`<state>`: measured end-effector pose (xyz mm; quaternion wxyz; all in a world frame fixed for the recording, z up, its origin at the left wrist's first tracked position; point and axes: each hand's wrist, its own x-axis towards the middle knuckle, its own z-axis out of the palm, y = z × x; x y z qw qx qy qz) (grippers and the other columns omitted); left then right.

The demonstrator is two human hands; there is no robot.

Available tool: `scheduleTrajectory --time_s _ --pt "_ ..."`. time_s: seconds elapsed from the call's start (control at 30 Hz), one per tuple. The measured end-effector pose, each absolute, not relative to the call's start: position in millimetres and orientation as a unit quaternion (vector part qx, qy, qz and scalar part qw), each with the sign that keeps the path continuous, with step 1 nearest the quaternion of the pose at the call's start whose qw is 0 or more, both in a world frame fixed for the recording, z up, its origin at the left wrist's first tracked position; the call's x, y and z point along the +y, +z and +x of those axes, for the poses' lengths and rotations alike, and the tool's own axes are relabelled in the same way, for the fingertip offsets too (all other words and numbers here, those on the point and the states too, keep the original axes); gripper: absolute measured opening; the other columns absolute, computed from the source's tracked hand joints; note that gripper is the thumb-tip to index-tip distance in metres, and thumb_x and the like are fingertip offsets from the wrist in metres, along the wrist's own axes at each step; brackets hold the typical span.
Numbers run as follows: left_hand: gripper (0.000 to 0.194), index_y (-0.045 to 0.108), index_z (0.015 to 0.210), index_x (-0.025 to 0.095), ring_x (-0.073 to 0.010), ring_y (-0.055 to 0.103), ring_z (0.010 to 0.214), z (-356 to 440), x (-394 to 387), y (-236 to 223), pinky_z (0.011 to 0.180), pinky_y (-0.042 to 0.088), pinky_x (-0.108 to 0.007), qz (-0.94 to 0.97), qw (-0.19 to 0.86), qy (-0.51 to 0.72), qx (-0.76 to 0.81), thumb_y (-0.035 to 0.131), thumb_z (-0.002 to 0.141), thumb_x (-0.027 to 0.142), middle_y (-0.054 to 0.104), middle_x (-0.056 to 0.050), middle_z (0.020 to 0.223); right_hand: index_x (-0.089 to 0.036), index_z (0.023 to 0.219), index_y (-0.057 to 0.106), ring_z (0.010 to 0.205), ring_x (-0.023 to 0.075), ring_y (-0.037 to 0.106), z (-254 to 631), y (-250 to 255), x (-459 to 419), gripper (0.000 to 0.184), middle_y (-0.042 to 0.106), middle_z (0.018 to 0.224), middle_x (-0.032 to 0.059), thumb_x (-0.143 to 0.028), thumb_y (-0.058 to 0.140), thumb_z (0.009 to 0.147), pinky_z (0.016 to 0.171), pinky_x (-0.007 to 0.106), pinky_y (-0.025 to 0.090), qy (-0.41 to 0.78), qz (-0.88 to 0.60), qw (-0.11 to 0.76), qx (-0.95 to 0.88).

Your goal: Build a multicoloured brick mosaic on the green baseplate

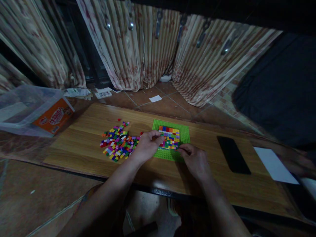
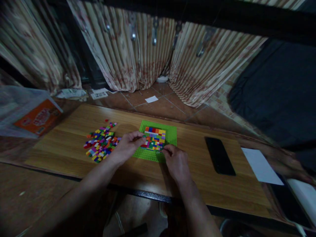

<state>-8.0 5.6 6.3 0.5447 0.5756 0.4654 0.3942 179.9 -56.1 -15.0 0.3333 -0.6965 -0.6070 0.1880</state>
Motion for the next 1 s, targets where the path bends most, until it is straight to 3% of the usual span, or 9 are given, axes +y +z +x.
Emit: scheduleTrajectory --time_s 0.43,0.67,1.0 --pt "0.014 0.064 0.073 0.014 -0.0102 0.047 0.060 -10.1 6.3 3.6 0.058 0.035 -0.022 0.583 0.534 0.393 0.469 0.060 0.075 0.027 0.056 0.002 0.065 -0.020 0.083 0.069 0.075 0.0221 0.069 188.3 -23.5 -56.2 0.024 0.074 0.083 0.0047 -0.042 0.067 0.074 0.070 0.034 0.052 0.242 -0.679 0.381 -0.579" --pt "0.016 0.063 0.070 0.015 -0.0103 0.048 0.061 -13.2 8.3 2.0 0.059 0.036 -0.023 0.583 0.527 0.401 0.470 0.062 0.074 0.030 0.057 0.002 0.065 -0.017 0.085 0.067 0.061 0.0207 0.067 198.4 -26.4 -52.8 0.036 0.070 0.072 0.0056 -0.052 0.060 0.078 0.054 0.030 0.051 0.296 -0.700 0.413 -0.501" --pt "0.015 0.064 0.071 0.014 -0.0095 0.047 0.059 -12.9 6.9 4.3 0.058 0.035 -0.022 0.565 0.535 0.405 0.480 0.061 0.075 0.028 0.055 0.003 0.064 -0.017 0.081 0.067 0.057 0.0171 0.062 184.2 -27.8 -43.6 0.034 0.070 0.072 0.0044 -0.050 0.063 0.075 0.054 0.028 0.046 0.310 -0.729 0.366 -0.489"
